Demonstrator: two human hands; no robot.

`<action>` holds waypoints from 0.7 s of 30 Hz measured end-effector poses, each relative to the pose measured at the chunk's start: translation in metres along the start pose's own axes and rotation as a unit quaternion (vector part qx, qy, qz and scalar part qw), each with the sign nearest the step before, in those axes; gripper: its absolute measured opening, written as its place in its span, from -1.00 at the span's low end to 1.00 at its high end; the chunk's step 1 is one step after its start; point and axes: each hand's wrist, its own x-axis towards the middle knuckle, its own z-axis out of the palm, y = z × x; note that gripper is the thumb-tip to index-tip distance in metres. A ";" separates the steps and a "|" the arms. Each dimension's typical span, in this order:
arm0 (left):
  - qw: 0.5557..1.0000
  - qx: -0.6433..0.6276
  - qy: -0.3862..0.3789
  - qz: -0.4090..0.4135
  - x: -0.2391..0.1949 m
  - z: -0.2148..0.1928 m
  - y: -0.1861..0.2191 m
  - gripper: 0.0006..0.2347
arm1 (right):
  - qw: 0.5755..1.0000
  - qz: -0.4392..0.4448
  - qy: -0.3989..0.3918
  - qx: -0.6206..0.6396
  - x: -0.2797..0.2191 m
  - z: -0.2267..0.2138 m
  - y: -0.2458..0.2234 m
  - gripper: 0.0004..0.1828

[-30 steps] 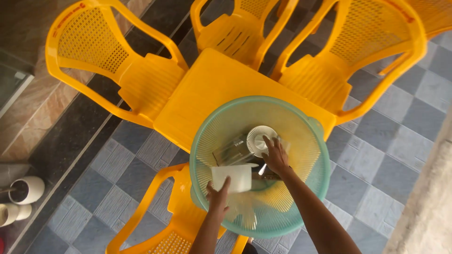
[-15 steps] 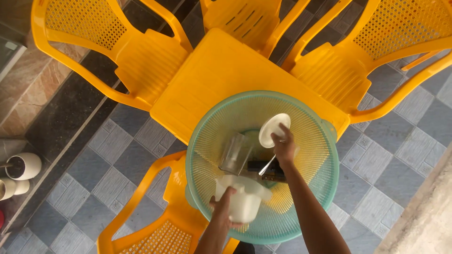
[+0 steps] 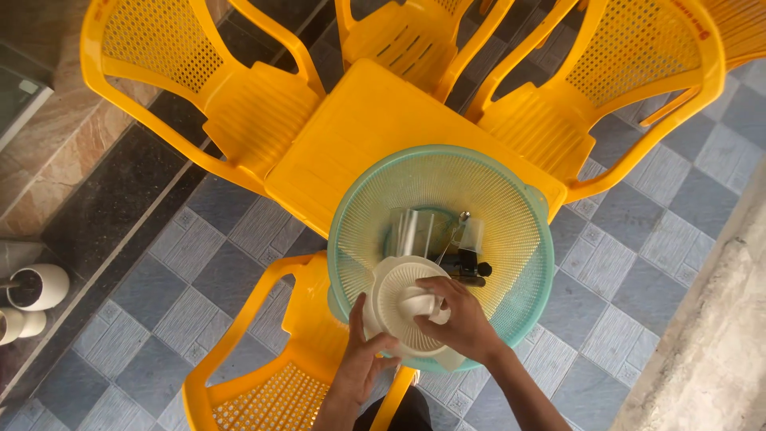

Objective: The person carries a large basket holding a cutting board, mats, bowls and juicer parts to a table, then returns to the stall counter and assembles a juicer machine, attaching the hopper and other components and picking up limes from a bowl.

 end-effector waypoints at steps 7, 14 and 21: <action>0.992 0.055 -0.093 0.065 -0.071 -0.041 0.017 -0.07 | 0.994 -0.082 0.072 0.006 -0.077 0.047 -0.068 -0.38; 0.966 0.152 -0.196 0.076 -0.158 -0.097 -0.011 -0.07 | 0.981 -0.011 0.189 -0.032 -0.219 0.127 -0.148 -0.27; 0.889 0.248 -0.385 0.022 -0.258 -0.104 -0.063 -0.09 | 0.888 0.060 0.451 -0.068 -0.380 0.223 -0.188 -0.22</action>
